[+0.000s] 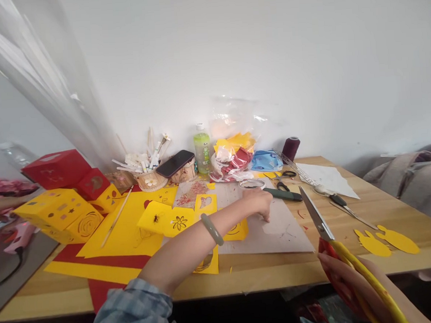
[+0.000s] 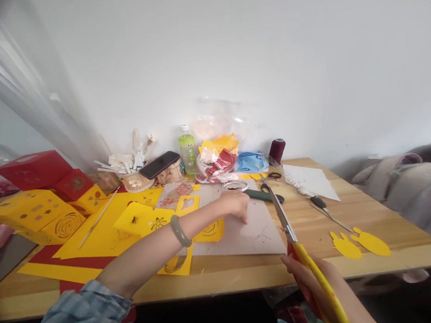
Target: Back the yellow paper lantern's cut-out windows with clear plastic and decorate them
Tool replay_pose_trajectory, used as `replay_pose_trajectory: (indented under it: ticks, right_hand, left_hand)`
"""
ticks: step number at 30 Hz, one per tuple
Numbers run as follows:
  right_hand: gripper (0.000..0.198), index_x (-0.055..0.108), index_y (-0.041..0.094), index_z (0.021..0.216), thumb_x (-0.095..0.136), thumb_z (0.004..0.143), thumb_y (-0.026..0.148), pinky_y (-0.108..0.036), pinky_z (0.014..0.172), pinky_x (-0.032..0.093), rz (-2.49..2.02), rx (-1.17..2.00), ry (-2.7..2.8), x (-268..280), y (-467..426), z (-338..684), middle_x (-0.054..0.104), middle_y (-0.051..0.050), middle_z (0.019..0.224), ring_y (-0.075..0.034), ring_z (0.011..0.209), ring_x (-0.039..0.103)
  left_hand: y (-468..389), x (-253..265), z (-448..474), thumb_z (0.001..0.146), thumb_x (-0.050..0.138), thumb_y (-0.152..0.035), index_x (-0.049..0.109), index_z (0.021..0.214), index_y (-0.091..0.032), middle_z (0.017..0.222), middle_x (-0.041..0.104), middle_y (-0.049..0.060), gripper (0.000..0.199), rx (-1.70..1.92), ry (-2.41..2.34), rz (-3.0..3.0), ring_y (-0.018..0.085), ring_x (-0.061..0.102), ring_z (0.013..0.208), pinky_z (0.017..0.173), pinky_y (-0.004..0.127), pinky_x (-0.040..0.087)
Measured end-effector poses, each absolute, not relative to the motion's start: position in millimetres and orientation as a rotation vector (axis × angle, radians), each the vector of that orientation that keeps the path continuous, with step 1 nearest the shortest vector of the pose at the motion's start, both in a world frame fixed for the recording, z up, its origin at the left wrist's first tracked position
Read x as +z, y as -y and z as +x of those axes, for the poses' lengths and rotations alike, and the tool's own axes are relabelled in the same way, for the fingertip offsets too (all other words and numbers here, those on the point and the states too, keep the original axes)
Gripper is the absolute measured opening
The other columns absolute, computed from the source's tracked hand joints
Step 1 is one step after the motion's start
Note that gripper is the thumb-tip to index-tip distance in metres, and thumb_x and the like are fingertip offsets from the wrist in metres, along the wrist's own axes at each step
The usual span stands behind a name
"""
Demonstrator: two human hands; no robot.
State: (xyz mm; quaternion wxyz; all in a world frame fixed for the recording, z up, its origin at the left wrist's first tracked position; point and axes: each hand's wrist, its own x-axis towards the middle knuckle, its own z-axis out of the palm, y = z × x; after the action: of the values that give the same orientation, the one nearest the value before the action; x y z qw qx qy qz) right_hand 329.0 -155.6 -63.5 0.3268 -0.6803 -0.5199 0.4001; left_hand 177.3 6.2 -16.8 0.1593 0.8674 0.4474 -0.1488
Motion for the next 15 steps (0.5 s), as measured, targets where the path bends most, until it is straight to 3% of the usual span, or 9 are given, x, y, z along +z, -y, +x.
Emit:
replay_pose_trajectory:
  ticks: [7, 15]
  right_hand:
    - [0.053, 0.034, 0.023, 0.042, 0.049, 0.077, 0.061, -0.025, 0.038, 0.03, -1.777, 1.055, 1.31, -68, 156, 326, 0.034, 0.005, 0.031, -0.009, 0.031, 0.033]
    - [0.05, 0.036, 0.022, 0.041, 0.051, 0.077, 0.054, -0.025, 0.043, 0.035, -1.719, 1.034, 1.249, -60, 159, 317, 0.038, 0.004, 0.033, -0.01, 0.034, 0.038]
  left_hand:
    - [-7, -18, 185, 0.088, 0.054, -0.033, 0.055, 0.112, -0.019, 0.117, 0.054, 0.008, 0.028, -0.464, -1.314, 2.431, 0.022, 0.055, 0.103, 0.085, 0.041, 0.047]
    - [-11, -24, 181, 0.087, 0.055, -0.033, 0.053, 0.114, -0.017, 0.114, 0.055, 0.008, 0.031, -0.464, -1.341, 2.36, 0.021, 0.057, 0.098, 0.08, 0.039, 0.05]
